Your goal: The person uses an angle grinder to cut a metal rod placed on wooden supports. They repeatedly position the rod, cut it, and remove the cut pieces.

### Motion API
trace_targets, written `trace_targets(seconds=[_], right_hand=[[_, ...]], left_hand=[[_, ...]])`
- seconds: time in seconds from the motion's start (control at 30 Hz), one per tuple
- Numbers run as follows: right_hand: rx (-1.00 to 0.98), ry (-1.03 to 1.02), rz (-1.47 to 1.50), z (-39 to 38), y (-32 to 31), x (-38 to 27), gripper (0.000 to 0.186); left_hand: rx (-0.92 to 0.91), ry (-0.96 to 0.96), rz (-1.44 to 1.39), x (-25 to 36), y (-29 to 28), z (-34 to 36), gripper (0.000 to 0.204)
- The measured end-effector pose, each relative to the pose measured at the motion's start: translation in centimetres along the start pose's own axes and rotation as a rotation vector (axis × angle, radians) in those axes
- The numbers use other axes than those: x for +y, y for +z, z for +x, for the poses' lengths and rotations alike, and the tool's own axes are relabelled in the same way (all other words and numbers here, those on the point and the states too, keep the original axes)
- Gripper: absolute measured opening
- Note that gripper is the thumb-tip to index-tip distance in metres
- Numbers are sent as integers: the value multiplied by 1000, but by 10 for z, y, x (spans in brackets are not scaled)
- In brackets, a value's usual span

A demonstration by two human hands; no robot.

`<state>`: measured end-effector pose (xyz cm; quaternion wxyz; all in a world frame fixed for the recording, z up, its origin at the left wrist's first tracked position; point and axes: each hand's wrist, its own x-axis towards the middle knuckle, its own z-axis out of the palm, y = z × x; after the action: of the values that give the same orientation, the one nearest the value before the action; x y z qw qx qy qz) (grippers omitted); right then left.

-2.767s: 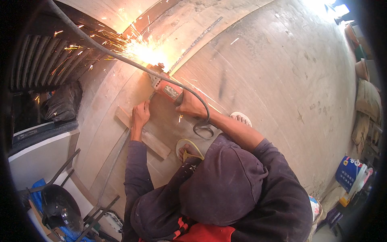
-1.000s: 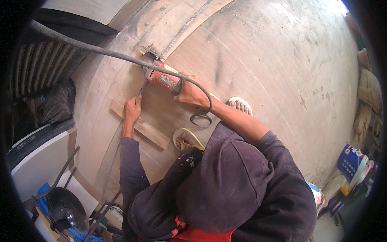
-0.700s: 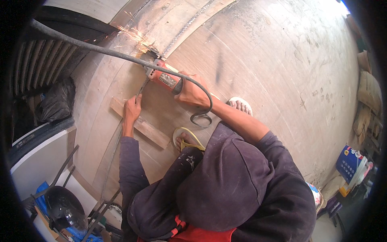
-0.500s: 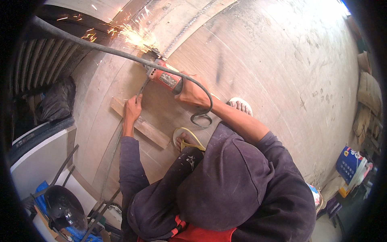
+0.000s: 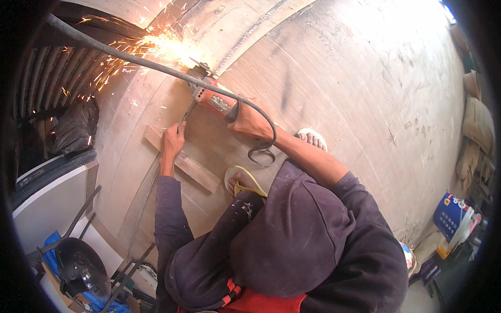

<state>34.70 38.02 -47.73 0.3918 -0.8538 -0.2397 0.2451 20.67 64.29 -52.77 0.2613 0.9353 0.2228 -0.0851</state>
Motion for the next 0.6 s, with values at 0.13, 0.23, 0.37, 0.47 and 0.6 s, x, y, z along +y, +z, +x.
trace_targets(seconds=[0.13, 0.23, 0.37, 0.47, 0.6], right_hand=[[-5, 6, -32, 1, 1, 1, 47], [-16, 3, -30, 2, 1, 0, 47], [4, -10, -22, 1, 0, -2, 47], [-17, 6, -32, 1, -2, -4, 47], [-3, 8, -21, 1, -1, -4, 46]], left_hand=[[10, 13, 6, -3, 3, 1, 60], [13, 0, 6, 1, 0, -1, 61], [40, 21, 41, -2, 3, -1, 59], [37, 20, 39, -3, 3, 0, 59], [32, 16, 31, -2, 3, 0, 60]])
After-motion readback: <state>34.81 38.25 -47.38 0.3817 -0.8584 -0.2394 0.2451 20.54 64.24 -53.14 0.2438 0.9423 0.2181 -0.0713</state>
